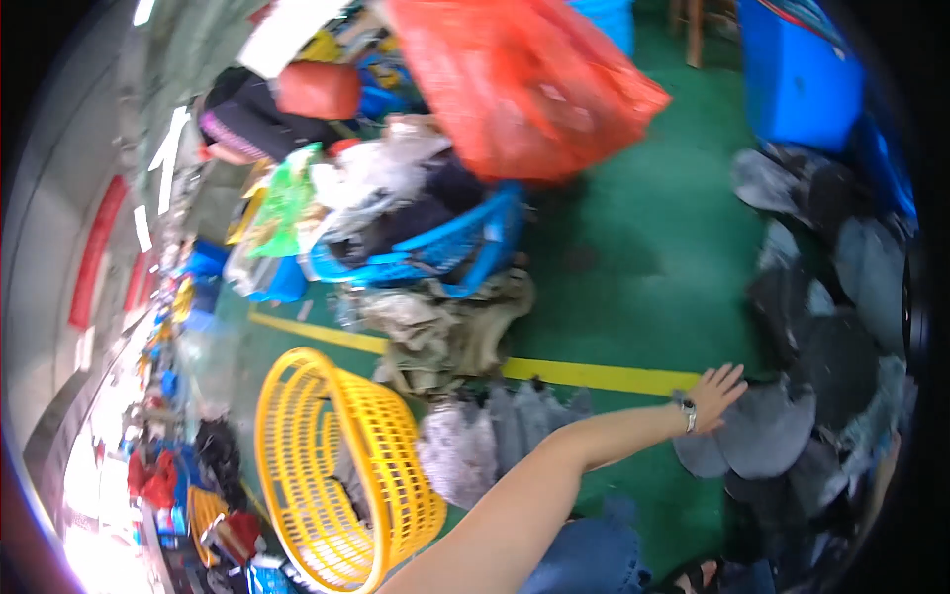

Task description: Cutting and trimming shoe components from large pieces of material using scissors.

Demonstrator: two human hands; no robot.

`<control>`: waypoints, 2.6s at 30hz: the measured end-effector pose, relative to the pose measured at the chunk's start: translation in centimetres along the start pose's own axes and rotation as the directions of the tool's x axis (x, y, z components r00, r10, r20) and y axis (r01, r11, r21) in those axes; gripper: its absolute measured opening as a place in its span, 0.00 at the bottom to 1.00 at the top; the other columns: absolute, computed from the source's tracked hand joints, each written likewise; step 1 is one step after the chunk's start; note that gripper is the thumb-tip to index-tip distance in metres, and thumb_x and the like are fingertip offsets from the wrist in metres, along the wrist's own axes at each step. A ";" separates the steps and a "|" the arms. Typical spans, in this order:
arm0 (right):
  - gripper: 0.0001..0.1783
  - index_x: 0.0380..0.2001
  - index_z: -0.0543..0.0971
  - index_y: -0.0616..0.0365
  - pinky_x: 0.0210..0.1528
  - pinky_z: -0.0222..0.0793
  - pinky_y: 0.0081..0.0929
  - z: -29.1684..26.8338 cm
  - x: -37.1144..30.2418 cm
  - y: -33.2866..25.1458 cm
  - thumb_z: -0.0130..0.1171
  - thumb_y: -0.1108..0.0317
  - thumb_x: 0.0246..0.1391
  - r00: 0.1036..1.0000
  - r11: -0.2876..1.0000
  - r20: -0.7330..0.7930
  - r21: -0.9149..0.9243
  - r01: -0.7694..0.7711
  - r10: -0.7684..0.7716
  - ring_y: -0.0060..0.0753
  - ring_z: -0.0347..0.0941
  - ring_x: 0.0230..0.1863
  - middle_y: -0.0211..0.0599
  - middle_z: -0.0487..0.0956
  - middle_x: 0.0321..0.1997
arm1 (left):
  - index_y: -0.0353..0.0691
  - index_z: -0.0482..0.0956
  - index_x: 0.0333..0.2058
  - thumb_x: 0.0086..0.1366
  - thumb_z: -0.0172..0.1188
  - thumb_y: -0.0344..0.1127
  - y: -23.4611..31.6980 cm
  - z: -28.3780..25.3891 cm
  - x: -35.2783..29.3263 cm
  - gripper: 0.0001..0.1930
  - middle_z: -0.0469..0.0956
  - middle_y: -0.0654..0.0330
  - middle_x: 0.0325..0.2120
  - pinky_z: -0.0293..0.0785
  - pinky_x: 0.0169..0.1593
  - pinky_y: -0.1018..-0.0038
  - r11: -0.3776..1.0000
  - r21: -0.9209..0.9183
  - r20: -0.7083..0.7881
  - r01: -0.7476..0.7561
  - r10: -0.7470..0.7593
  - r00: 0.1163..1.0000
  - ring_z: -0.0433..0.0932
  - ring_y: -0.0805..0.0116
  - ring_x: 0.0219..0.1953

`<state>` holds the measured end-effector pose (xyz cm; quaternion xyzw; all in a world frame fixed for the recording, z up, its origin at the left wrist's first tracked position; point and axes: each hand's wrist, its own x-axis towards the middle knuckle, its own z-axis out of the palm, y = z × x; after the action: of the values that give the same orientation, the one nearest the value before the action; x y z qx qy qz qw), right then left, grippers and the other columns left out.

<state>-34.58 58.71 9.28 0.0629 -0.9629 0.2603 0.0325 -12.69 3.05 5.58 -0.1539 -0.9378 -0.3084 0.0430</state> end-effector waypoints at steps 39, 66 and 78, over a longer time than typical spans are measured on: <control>0.32 0.48 0.63 0.56 0.19 0.58 0.18 23.0 -29.2 -40.9 0.39 0.40 0.51 0.039 0.625 0.999 0.029 -0.780 0.002 0.19 0.63 0.19 0.30 0.66 0.20 | 0.44 0.74 0.33 0.47 0.56 0.41 -7.9 -4.3 -18.5 0.13 0.75 0.53 0.29 0.69 0.35 0.61 0.840 0.050 0.439 0.540 -0.504 0.744 0.73 0.52 0.34; 0.30 0.35 0.66 0.50 0.17 0.53 0.16 23.2 -29.8 -39.3 0.43 0.34 0.44 0.100 0.617 0.992 0.126 -0.777 -0.077 0.17 0.59 0.16 0.27 0.63 0.17 | 0.42 0.69 0.28 0.43 0.53 0.26 -6.1 -6.6 -15.3 0.10 0.68 0.56 0.25 0.69 0.31 0.63 0.959 0.278 0.454 0.060 -0.186 0.871 0.71 0.56 0.31; 0.30 0.30 0.66 0.52 0.17 0.54 0.17 22.2 -29.1 -39.7 0.43 0.34 0.44 0.067 0.693 0.993 0.116 -0.711 -0.097 0.18 0.58 0.15 0.27 0.63 0.16 | 0.43 0.69 0.29 0.41 0.55 0.26 -7.0 -6.7 -15.9 0.13 0.67 0.56 0.24 0.69 0.30 0.63 0.956 0.277 0.403 0.100 -0.210 0.891 0.71 0.56 0.30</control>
<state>-0.99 16.47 7.09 -0.0055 -0.5880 0.4419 -0.6774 0.09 -10.41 4.27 -0.1353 -0.9646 -0.1495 -0.1698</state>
